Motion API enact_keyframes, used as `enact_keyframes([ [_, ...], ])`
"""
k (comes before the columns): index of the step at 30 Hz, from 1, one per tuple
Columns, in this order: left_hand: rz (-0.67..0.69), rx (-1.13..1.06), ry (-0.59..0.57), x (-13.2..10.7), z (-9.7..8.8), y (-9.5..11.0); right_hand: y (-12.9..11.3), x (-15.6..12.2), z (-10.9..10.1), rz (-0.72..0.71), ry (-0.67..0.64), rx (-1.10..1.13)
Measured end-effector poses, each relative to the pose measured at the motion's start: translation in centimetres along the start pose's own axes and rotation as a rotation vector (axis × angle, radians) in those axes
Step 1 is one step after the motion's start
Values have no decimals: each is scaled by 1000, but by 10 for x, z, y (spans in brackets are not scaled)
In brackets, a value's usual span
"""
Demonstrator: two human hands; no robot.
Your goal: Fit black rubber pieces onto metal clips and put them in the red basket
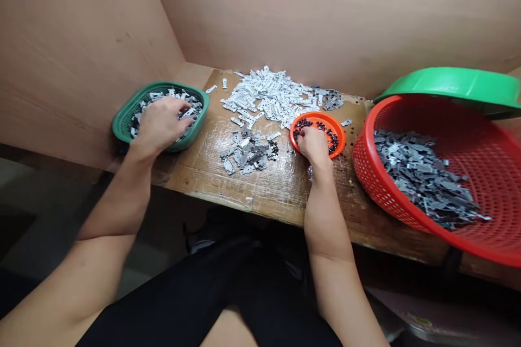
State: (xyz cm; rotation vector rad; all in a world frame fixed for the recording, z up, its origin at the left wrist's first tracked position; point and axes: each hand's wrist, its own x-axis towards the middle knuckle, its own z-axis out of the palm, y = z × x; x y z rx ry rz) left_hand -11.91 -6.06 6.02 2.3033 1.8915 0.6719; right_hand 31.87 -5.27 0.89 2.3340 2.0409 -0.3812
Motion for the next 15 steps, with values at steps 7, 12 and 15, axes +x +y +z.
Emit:
enact_keyframes([
  [7, 140, 344, -368, 41, -3, -66, 4, 2, 3, -4, 8, 10],
  [12, 108, 132, -215, 41, -13, -77, 8, 3, 6, -42, 5, 12],
  [15, 44, -30, -108, 30, -22, -76, 8, 3, 7, -69, 15, 33],
])
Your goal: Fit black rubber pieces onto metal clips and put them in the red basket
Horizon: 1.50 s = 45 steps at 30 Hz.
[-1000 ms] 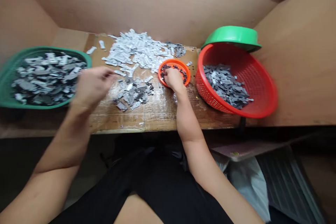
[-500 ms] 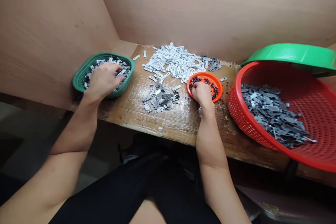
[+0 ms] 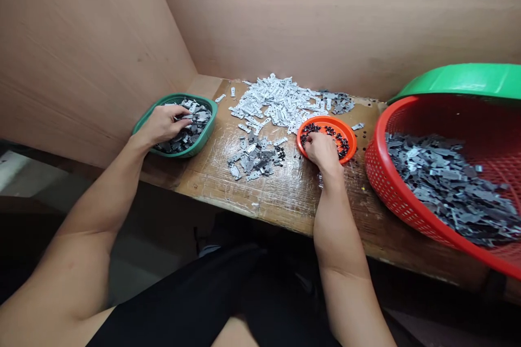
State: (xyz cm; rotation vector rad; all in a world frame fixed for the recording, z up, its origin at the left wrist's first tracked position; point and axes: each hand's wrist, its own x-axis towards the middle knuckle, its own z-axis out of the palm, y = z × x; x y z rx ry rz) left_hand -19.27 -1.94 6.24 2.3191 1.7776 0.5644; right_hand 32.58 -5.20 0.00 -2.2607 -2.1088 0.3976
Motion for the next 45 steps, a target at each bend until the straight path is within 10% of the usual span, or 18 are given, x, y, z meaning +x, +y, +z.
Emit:
enact_keyframes([
  [18, -345, -493, 75, -22, 3, 3, 3, 0, 3, 22, 17, 22],
  [25, -366, -170, 303, -25, 0, -17, 6, 3, 8, 10, 38, 13],
  [33, -223, 243, 173, -47, -8, -1, 10, 5, 11, 13, 23, -14],
  [39, -15, 157, -208, -38, 2, 32, 13, 5, 12, 17, 11, -16],
  [45, 17, 227, -198, -33, 7, 24, 12, 4, 11, 22, 14, -10],
])
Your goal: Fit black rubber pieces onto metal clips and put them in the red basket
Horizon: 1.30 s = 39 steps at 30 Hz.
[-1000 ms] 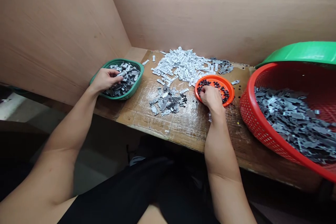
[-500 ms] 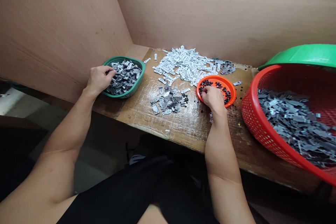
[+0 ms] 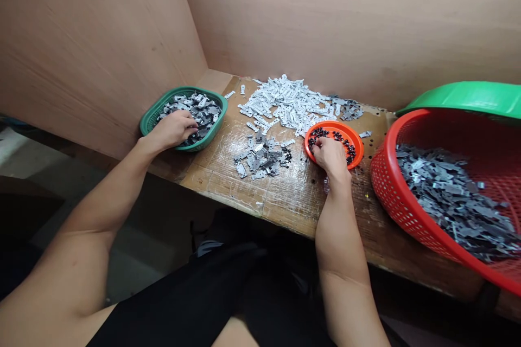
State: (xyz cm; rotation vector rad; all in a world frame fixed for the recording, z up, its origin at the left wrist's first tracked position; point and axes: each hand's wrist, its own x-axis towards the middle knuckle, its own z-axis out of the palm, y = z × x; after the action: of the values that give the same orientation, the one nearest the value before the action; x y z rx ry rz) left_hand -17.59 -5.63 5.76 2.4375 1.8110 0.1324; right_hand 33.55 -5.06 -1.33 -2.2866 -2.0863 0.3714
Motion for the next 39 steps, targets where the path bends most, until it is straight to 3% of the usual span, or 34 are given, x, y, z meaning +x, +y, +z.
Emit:
enact_keyframes([
  [3, -6, -118, 80, -5, 0, -13, -1, 0, -2, 6, -11, -10],
  [7, -194, -402, 259, -9, -7, -25, 4, 0, -4, 20, -5, 4],
  [11, -300, -652, 452, -10, -10, -25, -17, -1, -5, 25, 176, 130],
  [13, -336, -735, 534, -14, -8, -23, -54, 1, -3, -110, 217, 313],
  [15, -373, -812, 597, -21, -2, -21, -110, 4, 2, -407, 86, 552],
  [18, -421, -901, 696, -35, 7, -20, -207, 11, 12, -745, 28, 532],
  [21, -452, -926, 759, -53, 12, -20, -286, 15, 16, -824, 55, 310],
  [24, -466, -907, 770, -70, 11, -22, -330, 18, 15, -820, 92, 126],
  [27, -476, -895, 776, -81, 9, -22, -344, 19, 12, -813, 45, 38],
  [31, -449, -911, 809, -76, 8, -16, -343, 22, 12, -776, 4, 13],
  [39, -313, -907, 958, -17, 14, 2, -329, 41, 14, -844, 64, 57],
])
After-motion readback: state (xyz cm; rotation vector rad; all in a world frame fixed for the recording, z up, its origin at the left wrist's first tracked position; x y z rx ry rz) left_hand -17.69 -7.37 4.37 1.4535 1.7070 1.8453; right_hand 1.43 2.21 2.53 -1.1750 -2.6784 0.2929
